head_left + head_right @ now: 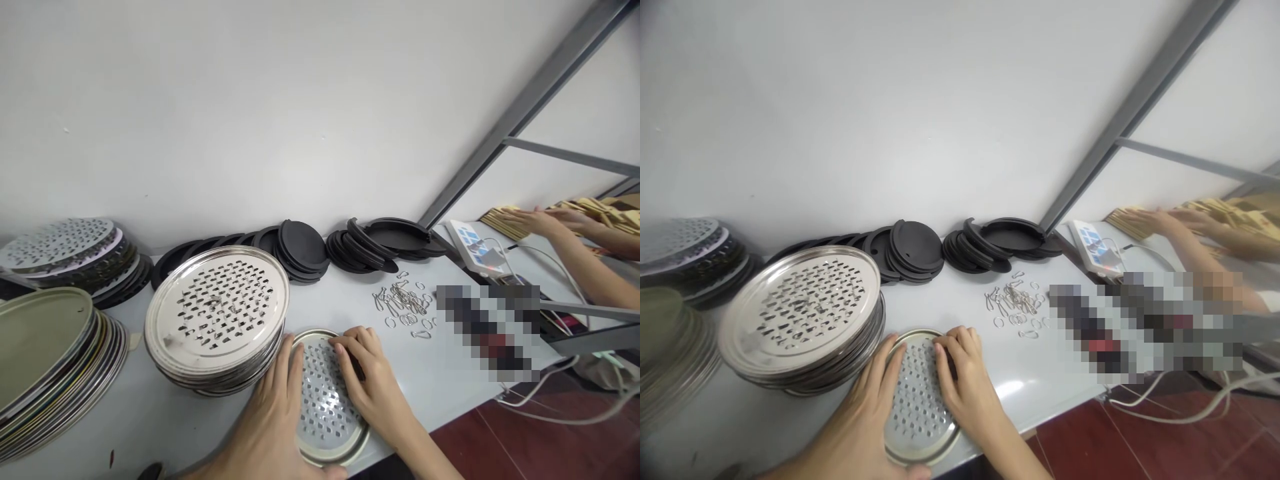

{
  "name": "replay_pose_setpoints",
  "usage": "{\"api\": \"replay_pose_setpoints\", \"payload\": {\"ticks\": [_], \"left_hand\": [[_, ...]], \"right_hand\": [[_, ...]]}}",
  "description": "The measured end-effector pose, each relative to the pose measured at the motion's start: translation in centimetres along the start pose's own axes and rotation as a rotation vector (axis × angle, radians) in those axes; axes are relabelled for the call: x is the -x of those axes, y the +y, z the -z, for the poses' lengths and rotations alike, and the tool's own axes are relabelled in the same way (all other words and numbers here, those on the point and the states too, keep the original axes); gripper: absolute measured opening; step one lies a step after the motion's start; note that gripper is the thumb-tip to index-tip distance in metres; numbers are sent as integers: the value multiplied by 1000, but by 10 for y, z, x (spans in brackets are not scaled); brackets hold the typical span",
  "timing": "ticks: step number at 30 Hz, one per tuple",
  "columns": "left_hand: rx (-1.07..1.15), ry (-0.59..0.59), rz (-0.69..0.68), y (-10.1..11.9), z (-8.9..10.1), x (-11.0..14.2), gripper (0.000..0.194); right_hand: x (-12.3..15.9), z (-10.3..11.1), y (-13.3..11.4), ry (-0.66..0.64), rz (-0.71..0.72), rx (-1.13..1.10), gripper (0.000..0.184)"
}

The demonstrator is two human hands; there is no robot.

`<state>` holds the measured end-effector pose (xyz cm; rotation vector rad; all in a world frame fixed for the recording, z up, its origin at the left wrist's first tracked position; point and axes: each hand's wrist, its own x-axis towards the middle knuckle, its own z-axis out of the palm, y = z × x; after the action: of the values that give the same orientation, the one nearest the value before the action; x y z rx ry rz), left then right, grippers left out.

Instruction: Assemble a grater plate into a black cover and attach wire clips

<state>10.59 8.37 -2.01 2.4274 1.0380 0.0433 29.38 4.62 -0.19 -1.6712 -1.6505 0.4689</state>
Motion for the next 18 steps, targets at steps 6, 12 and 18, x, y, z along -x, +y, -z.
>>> {"api": "replay_pose_setpoints", "payload": {"ticks": [6, 12, 18], "left_hand": [[28, 2, 15, 1, -3, 0, 130], [72, -3, 34, 1, -4, 0, 129], [72, -24, 49, 5, 2, 0, 130]], "right_hand": [[2, 0, 3, -8, 77, 21, 27], [3, -1, 5, -22, 102, 35, 29], [5, 0, 5, -23, 97, 23, 31]]}}
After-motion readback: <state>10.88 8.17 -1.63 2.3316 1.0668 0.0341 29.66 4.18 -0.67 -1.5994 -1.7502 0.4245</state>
